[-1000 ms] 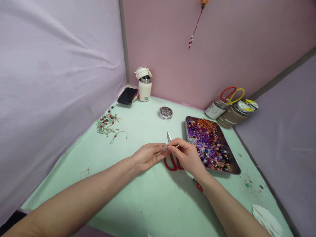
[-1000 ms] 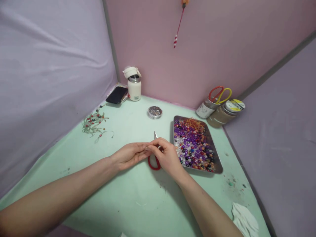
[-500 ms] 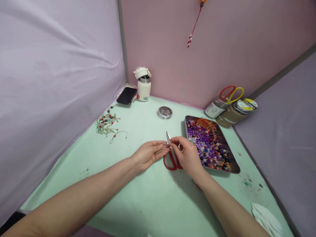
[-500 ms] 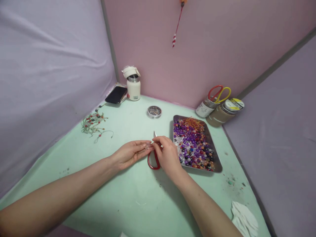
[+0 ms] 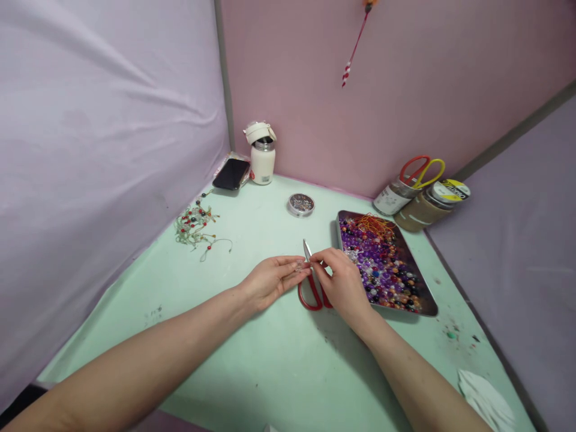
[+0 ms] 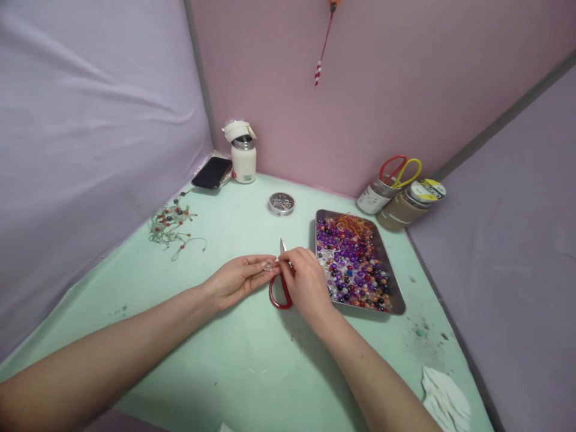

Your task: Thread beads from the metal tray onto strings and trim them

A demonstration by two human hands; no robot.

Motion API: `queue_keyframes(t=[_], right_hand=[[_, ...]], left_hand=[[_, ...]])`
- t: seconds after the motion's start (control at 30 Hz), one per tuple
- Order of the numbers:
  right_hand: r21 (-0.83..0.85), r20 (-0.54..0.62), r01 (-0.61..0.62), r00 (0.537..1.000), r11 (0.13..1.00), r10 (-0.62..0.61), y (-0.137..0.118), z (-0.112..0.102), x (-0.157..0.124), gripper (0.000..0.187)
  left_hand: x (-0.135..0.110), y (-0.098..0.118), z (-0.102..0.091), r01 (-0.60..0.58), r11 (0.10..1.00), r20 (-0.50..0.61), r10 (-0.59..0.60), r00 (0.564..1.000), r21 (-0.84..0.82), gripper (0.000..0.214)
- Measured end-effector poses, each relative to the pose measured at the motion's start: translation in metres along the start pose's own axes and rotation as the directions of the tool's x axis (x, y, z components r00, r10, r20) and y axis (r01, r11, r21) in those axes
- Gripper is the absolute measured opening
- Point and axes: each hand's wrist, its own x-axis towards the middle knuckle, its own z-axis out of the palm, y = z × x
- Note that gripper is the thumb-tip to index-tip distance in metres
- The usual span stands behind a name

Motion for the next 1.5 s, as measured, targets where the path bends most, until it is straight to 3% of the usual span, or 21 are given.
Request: queue_keyframes(t=[1.0, 1.5], right_hand=[[-0.028, 0.062, 0.000, 0.998, 1.000, 0.002, -0.0006, 0.0014, -0.0012, 0.008], [-0.056, 0.103, 0.017, 0.995, 0.998, -0.012, 0.0001, 0.0028, -0.0003, 0.009]], left_hand=[[0.0024, -0.0019, -0.0016, -0.013, 1.000, 0.021, 0.013, 1.000, 0.024, 0.013], [0.0012, -0.0041, -0.0025, -0.030, 0.990, 0.029, 0.027, 0.999, 0.135, 0.015]])
